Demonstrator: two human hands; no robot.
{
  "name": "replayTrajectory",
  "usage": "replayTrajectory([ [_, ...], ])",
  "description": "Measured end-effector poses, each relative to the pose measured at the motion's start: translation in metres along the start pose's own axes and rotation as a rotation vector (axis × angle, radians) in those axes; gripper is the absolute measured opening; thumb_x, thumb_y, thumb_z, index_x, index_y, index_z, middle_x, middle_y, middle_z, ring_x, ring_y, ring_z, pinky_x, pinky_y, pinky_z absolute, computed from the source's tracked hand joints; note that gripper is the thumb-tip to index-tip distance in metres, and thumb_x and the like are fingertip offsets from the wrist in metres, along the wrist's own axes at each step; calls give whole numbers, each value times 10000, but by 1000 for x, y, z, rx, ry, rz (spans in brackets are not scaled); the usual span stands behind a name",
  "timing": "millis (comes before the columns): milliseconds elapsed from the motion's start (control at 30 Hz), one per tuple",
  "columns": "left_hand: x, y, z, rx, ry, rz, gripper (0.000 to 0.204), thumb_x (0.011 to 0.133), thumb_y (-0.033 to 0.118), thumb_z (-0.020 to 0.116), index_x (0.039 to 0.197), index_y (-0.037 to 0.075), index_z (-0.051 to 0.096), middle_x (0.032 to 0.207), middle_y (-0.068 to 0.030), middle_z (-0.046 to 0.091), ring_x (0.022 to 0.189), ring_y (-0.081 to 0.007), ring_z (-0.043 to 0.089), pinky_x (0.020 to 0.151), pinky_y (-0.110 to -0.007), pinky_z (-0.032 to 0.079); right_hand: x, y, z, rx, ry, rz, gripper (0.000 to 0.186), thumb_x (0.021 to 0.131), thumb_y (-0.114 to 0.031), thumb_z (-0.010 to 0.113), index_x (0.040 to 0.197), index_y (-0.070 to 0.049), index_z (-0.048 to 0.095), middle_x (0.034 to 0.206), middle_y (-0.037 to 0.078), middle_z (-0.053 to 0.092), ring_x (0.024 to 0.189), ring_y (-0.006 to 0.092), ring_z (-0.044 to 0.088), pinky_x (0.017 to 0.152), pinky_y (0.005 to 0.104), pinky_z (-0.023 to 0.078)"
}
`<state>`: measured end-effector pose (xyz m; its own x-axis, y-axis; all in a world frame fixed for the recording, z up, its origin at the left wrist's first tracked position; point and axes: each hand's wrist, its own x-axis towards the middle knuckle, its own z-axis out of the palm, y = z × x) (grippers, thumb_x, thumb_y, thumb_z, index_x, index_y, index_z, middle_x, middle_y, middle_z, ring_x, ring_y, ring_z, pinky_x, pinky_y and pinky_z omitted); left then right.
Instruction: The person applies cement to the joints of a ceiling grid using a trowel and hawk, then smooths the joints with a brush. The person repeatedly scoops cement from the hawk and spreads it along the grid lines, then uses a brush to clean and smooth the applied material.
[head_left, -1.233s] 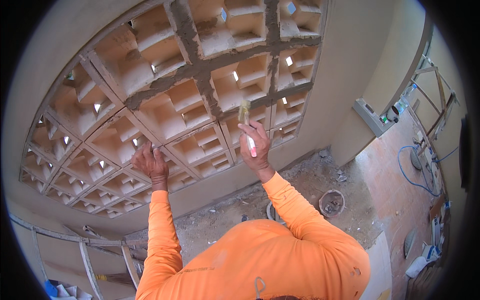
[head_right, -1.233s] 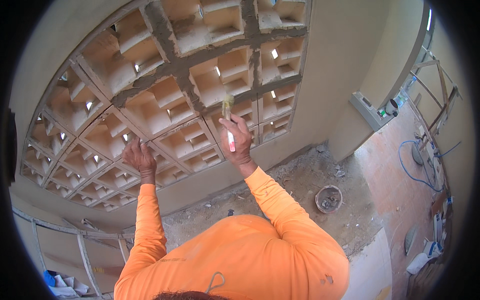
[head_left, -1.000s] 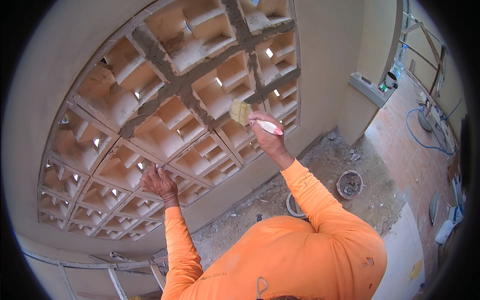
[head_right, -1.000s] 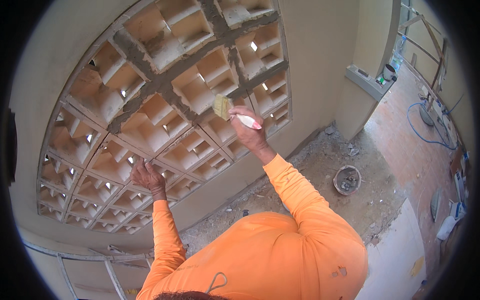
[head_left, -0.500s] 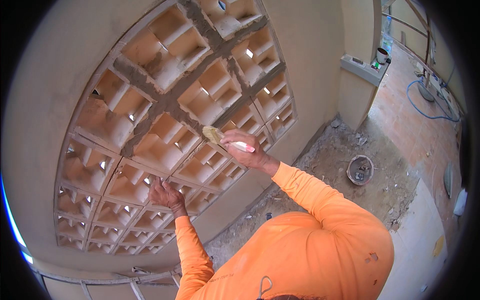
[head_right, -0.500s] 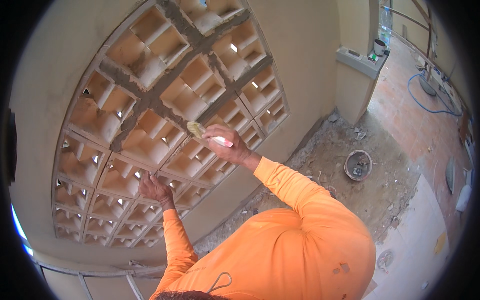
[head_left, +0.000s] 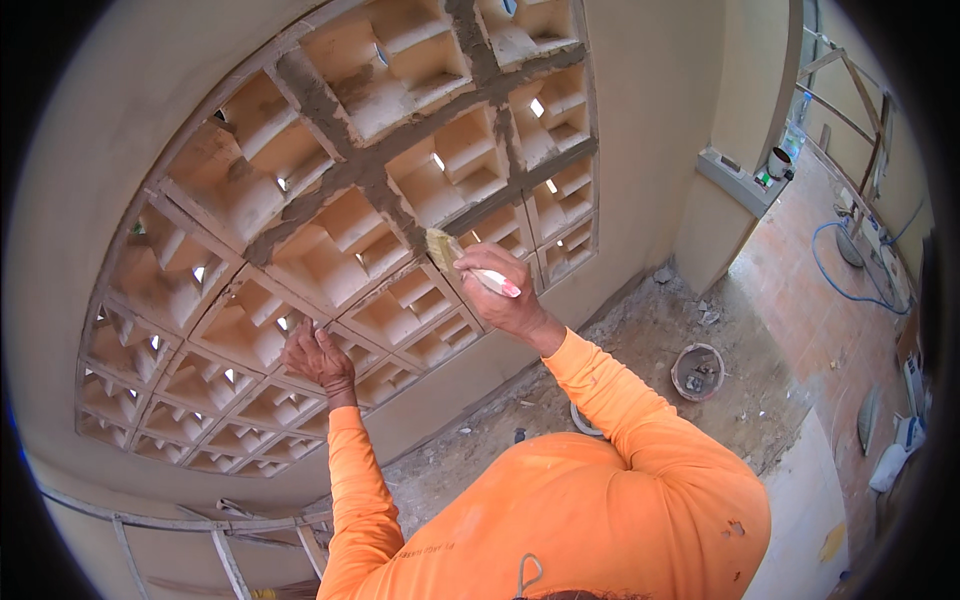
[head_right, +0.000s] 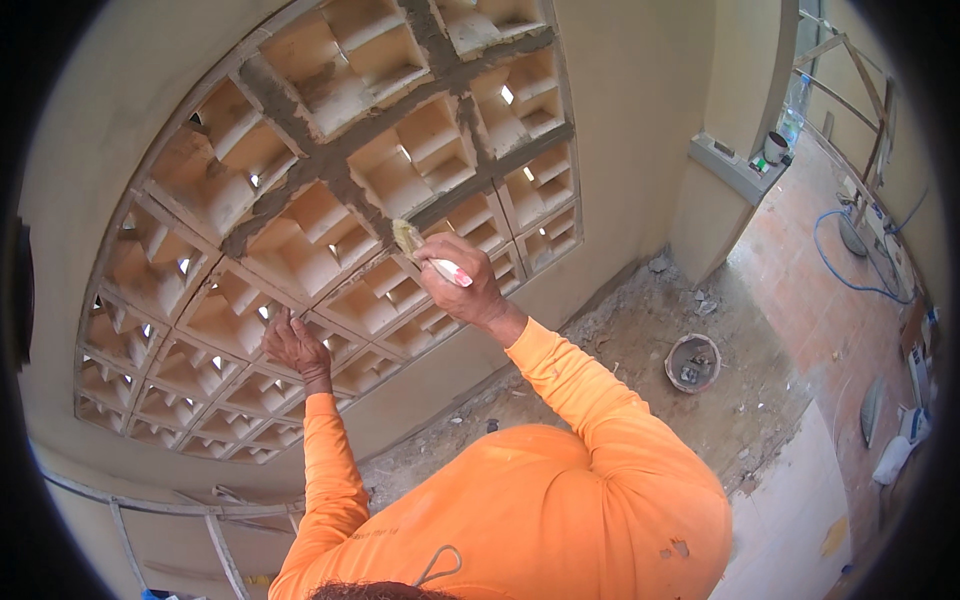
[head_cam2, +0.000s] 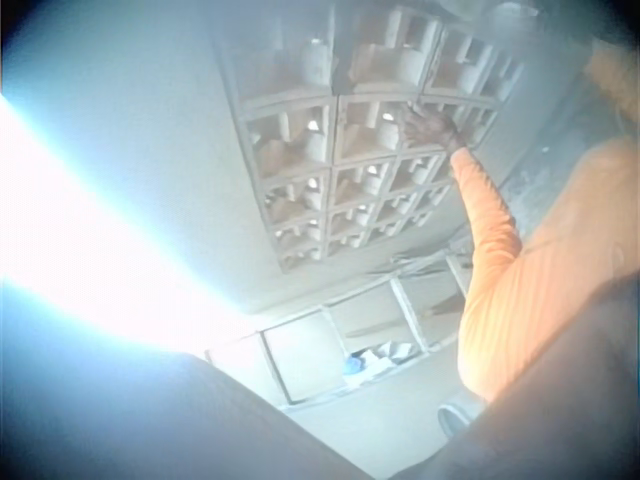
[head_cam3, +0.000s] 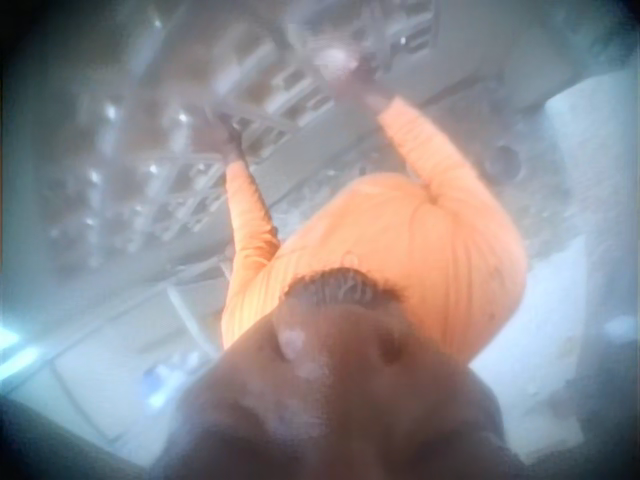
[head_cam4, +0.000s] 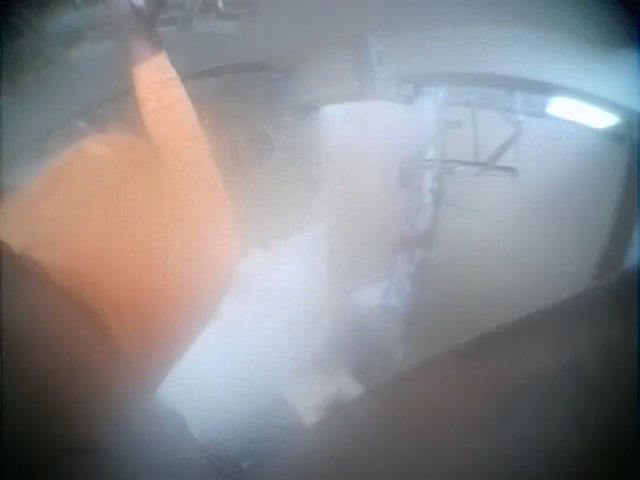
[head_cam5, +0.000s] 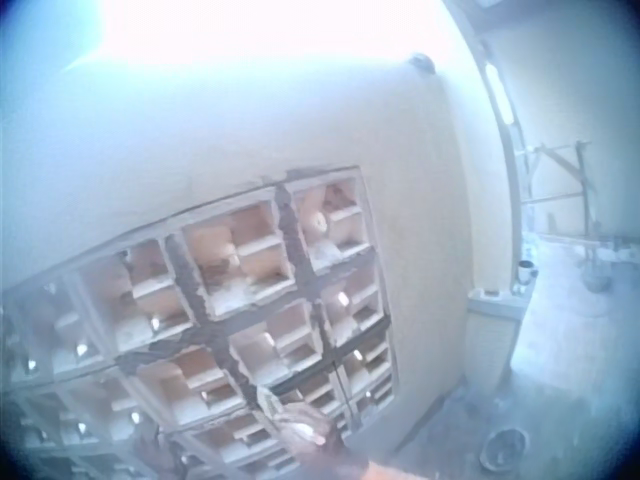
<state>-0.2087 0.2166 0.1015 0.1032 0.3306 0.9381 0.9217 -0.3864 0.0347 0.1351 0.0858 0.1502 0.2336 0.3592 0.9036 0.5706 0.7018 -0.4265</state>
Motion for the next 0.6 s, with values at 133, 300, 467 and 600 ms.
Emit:
replayTrajectory([
  [133,-2,-4,-1,-41,-13,-9,419,1067,426,487,1289,129,684,1227,-79,634,1223,-290,517,1119,-518,316,39,22,-40,-178,264,216,161,846,-7,686,1006,6,701,937,151,725,854,278,734,728,366,591],
  [300,-3,1,2,-56,-4,-47,403,1056,434,507,1271,146,691,1256,-68,628,1229,-285,513,1132,-524,308,90,40,-65,84,148,616,187,877,-112,706,988,39,698,793,105,738,661,170,718,625,303,569],
  [467,-4,-1,1,-54,-16,-75,385,1043,427,537,1291,168,676,1270,-58,617,1249,-280,503,1165,-543,283,88,58,-41,58,8,676,200,889,-160,696,966,24,699,748,64,708,679,112,680,645,277,541],
  [600,-8,-8,2,-33,-13,-78,380,1034,418,553,1304,177,668,1267,-53,617,1253,-272,506,1176,-556,271,65,10,-20,110,-171,383,163,881,-50,688,1027,22,693,855,71,724,781,156,701,713,295,552],
])
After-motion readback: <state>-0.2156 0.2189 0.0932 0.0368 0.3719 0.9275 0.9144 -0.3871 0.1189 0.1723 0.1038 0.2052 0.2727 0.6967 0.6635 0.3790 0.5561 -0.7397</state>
